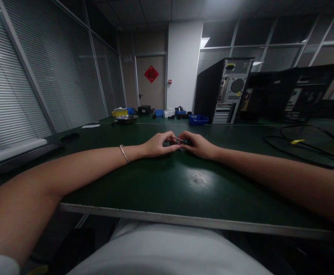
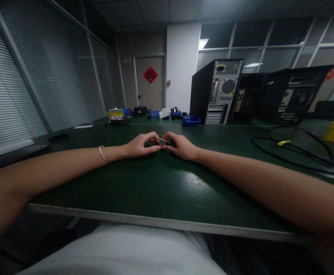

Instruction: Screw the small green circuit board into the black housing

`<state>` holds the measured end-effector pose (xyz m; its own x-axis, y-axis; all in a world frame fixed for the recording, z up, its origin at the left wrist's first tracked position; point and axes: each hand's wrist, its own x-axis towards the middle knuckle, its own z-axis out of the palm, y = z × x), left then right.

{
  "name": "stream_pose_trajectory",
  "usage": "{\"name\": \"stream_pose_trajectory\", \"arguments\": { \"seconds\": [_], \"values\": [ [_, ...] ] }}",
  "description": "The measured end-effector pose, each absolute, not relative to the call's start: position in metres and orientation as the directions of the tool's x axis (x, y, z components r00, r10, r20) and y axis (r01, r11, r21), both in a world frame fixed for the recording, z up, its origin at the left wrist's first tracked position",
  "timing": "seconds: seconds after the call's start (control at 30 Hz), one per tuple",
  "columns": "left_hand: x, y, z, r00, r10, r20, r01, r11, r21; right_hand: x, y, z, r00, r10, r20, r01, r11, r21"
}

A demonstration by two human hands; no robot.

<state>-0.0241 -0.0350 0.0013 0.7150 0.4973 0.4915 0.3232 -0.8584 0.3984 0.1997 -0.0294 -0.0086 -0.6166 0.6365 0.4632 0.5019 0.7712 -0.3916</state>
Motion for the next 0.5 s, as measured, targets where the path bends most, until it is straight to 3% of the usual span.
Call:
{"name": "stream_pose_trajectory", "arguments": {
  "seconds": [0.5],
  "values": [
    [-0.0212,-0.0288,-0.0047,0.644,0.661,0.384,0.205,-0.634,0.746,0.1992,-0.0294,-0.0054,-0.496,0.71,0.501,0.617,0.693,-0.371]
  ]
}}
